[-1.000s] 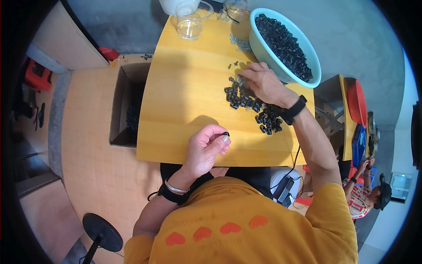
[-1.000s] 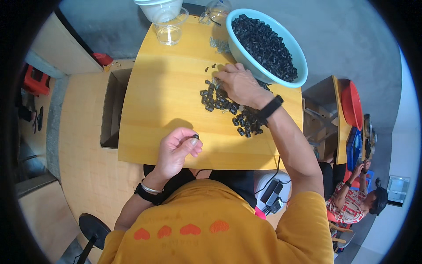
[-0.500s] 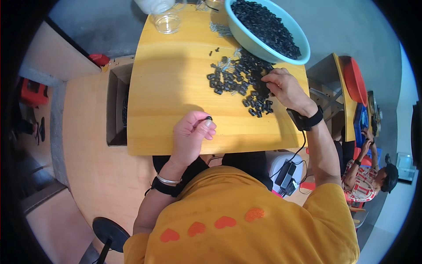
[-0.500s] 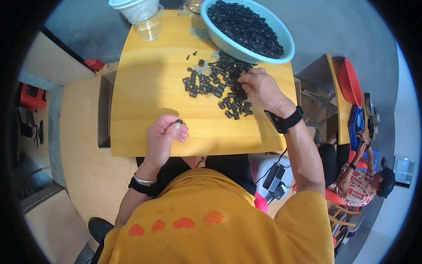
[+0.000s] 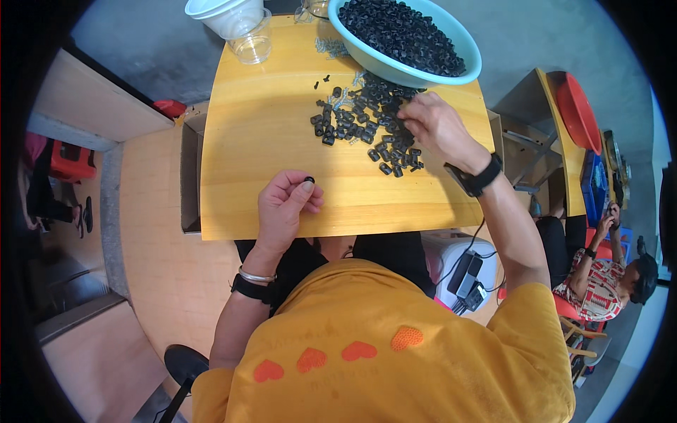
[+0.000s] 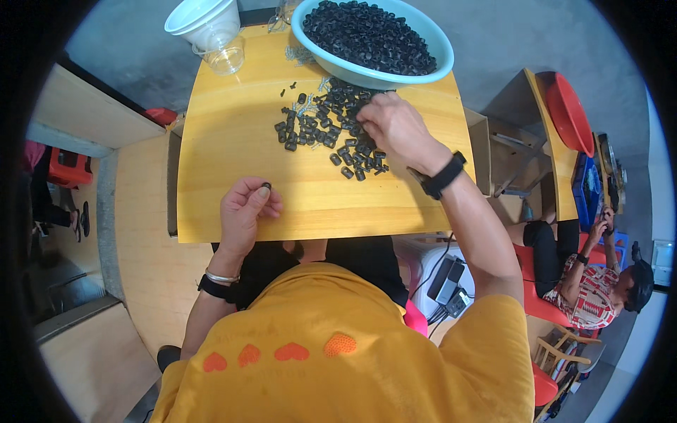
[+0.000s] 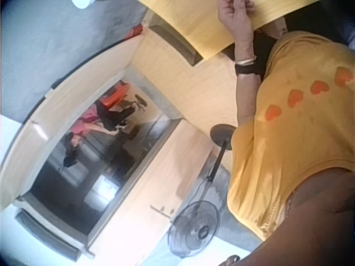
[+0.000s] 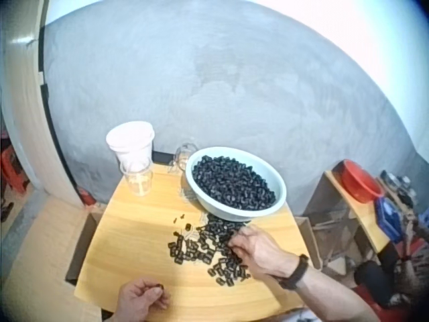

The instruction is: Assembling small black plastic components by hand.

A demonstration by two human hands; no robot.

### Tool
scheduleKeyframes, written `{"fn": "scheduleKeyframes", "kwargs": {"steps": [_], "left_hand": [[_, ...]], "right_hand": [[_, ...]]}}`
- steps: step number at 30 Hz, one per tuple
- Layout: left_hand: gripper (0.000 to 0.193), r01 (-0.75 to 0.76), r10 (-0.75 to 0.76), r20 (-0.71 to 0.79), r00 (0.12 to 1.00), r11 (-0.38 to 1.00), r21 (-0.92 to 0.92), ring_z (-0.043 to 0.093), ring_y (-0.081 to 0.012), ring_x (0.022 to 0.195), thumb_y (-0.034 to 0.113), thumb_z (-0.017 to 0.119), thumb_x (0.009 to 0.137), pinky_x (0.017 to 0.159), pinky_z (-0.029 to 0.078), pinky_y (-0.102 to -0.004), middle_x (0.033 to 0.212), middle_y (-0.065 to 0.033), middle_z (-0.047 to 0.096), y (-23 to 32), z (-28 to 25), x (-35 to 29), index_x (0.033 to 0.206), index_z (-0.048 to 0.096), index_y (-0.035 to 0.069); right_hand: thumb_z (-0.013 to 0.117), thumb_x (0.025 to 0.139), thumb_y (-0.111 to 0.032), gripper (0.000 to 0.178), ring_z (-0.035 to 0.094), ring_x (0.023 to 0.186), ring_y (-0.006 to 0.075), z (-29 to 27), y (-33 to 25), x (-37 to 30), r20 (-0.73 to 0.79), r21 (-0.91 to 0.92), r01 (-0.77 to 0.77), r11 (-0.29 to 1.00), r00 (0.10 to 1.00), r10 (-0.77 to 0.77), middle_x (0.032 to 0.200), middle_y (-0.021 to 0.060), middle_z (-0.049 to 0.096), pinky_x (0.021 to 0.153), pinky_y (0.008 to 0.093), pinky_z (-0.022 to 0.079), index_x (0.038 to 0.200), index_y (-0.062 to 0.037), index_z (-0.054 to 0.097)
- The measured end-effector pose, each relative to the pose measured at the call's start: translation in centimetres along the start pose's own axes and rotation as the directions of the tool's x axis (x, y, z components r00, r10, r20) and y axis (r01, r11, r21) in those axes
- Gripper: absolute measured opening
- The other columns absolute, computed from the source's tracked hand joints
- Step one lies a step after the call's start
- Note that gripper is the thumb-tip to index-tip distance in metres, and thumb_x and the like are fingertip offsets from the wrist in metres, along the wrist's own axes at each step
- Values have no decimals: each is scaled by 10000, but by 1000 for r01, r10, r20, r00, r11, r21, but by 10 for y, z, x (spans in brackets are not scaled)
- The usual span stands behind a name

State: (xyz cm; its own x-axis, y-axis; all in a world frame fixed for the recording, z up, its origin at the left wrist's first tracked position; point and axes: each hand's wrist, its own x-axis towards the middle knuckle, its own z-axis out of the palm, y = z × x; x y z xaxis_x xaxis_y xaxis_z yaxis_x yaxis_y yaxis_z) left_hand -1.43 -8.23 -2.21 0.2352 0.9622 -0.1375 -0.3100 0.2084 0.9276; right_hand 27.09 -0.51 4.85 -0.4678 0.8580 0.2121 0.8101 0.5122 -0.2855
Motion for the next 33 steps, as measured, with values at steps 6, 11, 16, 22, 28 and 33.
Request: {"fn": "scheduleKeyframes", "kwargs": {"steps": [6,11,16,22,28,33], "left_hand": [[141,14,-14,-27,1000,1000,-3,587,-126,672,141,551,879,588,486,-231,795,-82,615,2,1,-2,947,538,18],[155,6,-6,-28,1000,1000,-11,586,-123,672,150,541,885,591,484,-227,799,-76,616,3,3,-2,963,541,16],[158,43,-45,-49,998,998,-50,588,-120,676,147,534,889,598,482,-220,812,-73,618,4,2,-1,978,544,17],[169,62,-71,-52,996,985,-161,597,-132,683,136,526,894,590,490,-226,820,-79,621,28,23,-4,1008,542,13],[173,26,-3,73,997,950,-311,611,-144,704,126,526,894,600,506,-239,840,-104,627,46,44,-14,1025,537,13],[150,2,-1,2,1000,913,-408,611,-145,713,86,520,888,594,507,-230,859,-104,630,50,47,-26,1007,539,-3]], "right_hand": [[604,728,-96,89,539,826,311,25,1,36,99,-51,-12,999,995,17,797,107,570,739,416,443,803,-49,610],[606,722,-79,57,539,785,309,37,3,43,130,-98,-22,995,991,34,754,110,567,717,397,438,759,-37,597],[586,725,-68,34,539,761,308,31,-4,43,36,-34,18,999,999,-17,734,111,559,689,387,439,746,-43,592],[593,837,-95,89,489,680,44,-3,-68,20,348,776,-410,480,912,216,745,-24,585,622,198,417,842,-9,614],[613,826,-100,94,511,714,56,-13,-106,8,358,871,-387,302,922,147,780,-16,592,678,202,426,877,-20,615],[593,836,-74,75,543,744,65,10,-119,-7,266,939,-295,177,949,172,813,-7,602,706,203,438,888,-21,601]]}}
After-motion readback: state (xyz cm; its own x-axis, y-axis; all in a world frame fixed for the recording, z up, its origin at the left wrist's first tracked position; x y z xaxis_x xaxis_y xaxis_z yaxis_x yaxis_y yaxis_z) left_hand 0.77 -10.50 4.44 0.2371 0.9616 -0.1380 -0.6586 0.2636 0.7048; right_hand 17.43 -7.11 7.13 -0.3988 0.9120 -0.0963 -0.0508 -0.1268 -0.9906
